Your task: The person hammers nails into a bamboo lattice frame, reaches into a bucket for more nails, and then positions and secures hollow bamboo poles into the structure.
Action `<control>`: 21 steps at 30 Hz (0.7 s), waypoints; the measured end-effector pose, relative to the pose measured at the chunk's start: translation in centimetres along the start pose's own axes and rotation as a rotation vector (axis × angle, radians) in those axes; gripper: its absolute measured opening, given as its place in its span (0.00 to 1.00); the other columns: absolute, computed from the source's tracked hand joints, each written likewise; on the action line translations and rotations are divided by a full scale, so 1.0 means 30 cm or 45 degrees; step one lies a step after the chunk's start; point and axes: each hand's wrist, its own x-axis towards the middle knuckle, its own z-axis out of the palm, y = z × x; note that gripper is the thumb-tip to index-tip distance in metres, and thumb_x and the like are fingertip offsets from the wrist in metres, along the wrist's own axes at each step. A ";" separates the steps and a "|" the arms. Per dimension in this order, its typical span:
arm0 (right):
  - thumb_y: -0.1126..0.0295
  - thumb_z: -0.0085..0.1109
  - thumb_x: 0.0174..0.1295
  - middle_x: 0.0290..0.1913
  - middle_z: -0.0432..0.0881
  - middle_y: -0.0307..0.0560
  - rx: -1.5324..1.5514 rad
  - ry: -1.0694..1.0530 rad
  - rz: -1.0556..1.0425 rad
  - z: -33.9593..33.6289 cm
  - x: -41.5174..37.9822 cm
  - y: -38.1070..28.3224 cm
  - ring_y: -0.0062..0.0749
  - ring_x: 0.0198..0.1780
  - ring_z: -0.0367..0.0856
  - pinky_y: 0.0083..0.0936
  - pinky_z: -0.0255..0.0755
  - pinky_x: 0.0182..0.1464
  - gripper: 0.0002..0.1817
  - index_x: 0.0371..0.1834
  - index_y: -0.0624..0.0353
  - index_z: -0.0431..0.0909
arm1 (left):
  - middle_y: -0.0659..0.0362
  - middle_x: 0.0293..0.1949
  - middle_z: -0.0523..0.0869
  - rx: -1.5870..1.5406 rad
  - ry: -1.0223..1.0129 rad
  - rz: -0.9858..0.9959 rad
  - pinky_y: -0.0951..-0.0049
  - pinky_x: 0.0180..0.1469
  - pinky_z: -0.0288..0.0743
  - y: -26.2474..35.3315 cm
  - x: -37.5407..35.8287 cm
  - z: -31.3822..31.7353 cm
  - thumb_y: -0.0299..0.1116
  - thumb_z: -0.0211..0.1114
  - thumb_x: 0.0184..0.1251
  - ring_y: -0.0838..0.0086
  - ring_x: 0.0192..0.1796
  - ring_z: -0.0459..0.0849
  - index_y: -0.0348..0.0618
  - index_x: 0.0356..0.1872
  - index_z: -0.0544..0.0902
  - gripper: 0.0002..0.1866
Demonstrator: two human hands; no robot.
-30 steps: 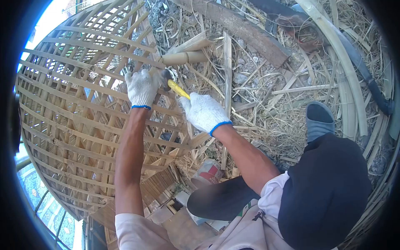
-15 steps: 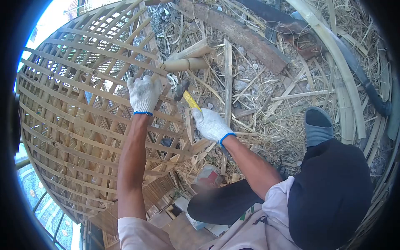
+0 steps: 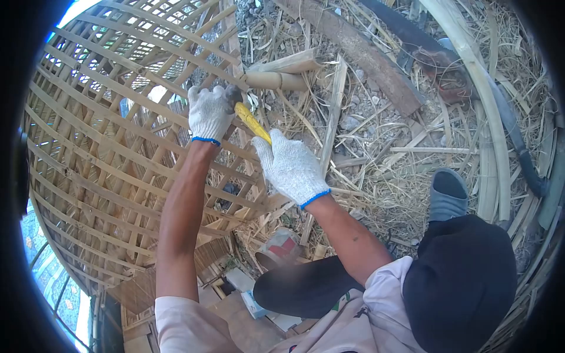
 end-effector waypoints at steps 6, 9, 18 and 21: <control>0.56 0.60 0.70 0.41 0.88 0.63 0.561 0.003 0.047 0.188 0.206 0.082 0.57 0.44 0.88 0.46 0.80 0.48 0.19 0.52 0.60 0.84 | 0.50 0.24 0.86 0.023 0.115 -0.020 0.57 0.67 0.64 0.007 -0.004 0.006 0.36 0.63 0.64 0.59 0.38 0.87 0.38 0.32 0.87 0.11; 0.62 0.67 0.68 0.41 0.90 0.49 0.713 -0.028 0.065 0.212 0.239 0.063 0.32 0.40 0.87 0.33 0.79 0.46 0.16 0.53 0.60 0.87 | 0.50 0.24 0.85 -0.003 0.063 0.005 0.57 0.67 0.65 0.001 -0.004 0.002 0.37 0.63 0.66 0.58 0.38 0.86 0.37 0.33 0.88 0.13; 0.60 0.69 0.68 0.37 0.89 0.47 0.804 -0.060 0.165 0.239 0.239 0.075 0.28 0.38 0.84 0.31 0.78 0.43 0.17 0.51 0.62 0.87 | 0.50 0.26 0.86 -0.036 0.040 -0.021 0.56 0.68 0.64 -0.002 0.000 0.022 0.39 0.63 0.69 0.59 0.37 0.86 0.36 0.37 0.88 0.15; 0.61 0.67 0.68 0.31 0.86 0.46 0.823 -0.042 0.144 0.251 0.247 0.086 0.27 0.30 0.82 0.31 0.77 0.35 0.16 0.49 0.62 0.87 | 0.49 0.26 0.87 -0.002 0.025 -0.034 0.56 0.68 0.64 0.002 -0.003 0.012 0.41 0.63 0.69 0.59 0.38 0.87 0.37 0.37 0.88 0.15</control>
